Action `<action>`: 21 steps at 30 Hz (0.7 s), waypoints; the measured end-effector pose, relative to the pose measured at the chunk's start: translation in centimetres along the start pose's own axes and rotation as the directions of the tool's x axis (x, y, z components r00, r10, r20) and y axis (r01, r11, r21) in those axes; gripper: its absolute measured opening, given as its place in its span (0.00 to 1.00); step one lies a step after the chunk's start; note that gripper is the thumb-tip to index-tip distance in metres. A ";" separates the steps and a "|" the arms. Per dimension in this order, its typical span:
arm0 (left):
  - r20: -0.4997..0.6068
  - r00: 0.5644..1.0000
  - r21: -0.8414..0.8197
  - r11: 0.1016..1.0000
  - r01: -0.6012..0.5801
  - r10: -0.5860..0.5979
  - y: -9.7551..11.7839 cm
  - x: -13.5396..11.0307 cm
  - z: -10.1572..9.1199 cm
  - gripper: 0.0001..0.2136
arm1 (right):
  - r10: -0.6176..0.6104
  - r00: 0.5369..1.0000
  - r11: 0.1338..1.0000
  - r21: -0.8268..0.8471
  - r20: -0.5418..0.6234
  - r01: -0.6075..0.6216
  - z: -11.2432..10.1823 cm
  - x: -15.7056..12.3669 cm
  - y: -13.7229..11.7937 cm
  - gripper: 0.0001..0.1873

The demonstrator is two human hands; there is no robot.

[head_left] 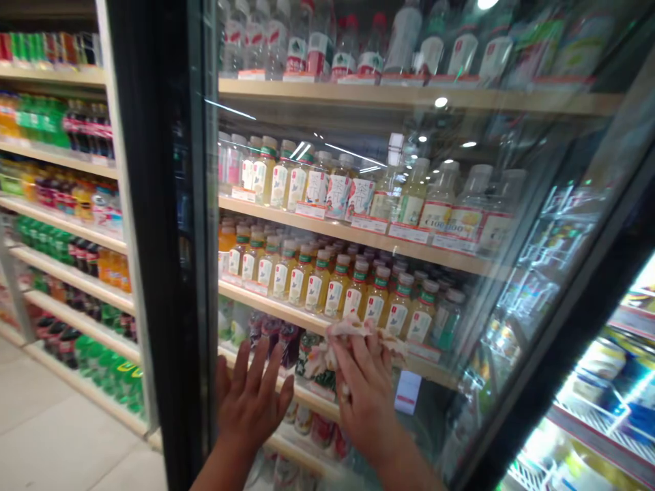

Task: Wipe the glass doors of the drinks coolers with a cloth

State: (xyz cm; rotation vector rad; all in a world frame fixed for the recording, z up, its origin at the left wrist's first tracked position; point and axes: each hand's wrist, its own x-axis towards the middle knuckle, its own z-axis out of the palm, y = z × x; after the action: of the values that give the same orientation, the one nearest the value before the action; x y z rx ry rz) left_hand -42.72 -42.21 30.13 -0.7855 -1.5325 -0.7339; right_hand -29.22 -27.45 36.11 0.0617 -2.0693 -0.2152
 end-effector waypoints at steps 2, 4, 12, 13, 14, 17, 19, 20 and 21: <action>0.011 1.000 -0.019 1.000 0.003 -0.003 -0.3 0.0 0.4 0.30 | -0.055 0.995 0.998 0.020 0.077 0.054 0.1 0.3 -0.5 0.40; 0.025 1.000 -0.035 0.999 -0.003 0.004 -0.6 0.0 0.7 0.30 | -0.119 0.982 0.993 0.031 0.147 0.115 0.1 0.6 -0.5 0.41; 0.024 0.997 0.032 0.996 -0.079 0.079 -1.1 0.0 0.4 0.35 | 0.182 0.932 0.959 -0.152 -0.312 -0.238 -0.8 1.9 5.0 0.36; 0.019 0.997 0.032 0.996 -0.081 0.081 -1.0 0.0 0.3 0.35 | 0.213 0.925 0.952 -0.145 -0.314 -0.269 -0.8 2.0 4.7 0.36; 0.015 0.997 0.026 0.997 -0.072 0.072 -1.0 0.0 0.2 0.34 | 0.237 0.930 0.949 -0.138 -0.282 -0.284 -0.8 2.0 3.8 0.37; 0.017 0.998 0.010 0.998 -0.062 0.062 -0.7 0.0 -0.5 0.33 | 0.154 0.984 0.980 -0.113 -0.090 -0.164 -0.6 1.5 0.0 0.37; 0.026 0.998 0.009 0.998 -0.061 0.060 -0.4 0.1 -1.1 0.33 | 0.033 0.999 0.996 -0.079 -0.010 -0.034 -0.4 0.9 -1.9 0.34; 0.026 0.998 0.009 0.998 -0.058 0.058 -0.2 0.2 -1.5 0.32 | -0.004 1.000 0.997 -0.072 -0.010 0.003 -0.4 0.6 -2.2 0.33; 0.025 0.998 0.010 0.998 -0.057 0.057 0.1 0.2 -1.9 0.32 | -0.010 1.000 0.997 -0.078 -0.030 0.007 -0.4 0.2 -2.1 0.32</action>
State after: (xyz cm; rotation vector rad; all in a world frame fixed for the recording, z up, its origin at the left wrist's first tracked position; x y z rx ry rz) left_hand -41.57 -43.65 30.55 -0.8297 -1.5286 -0.6757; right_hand -29.06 -29.57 36.12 0.0257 -2.0291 -0.2985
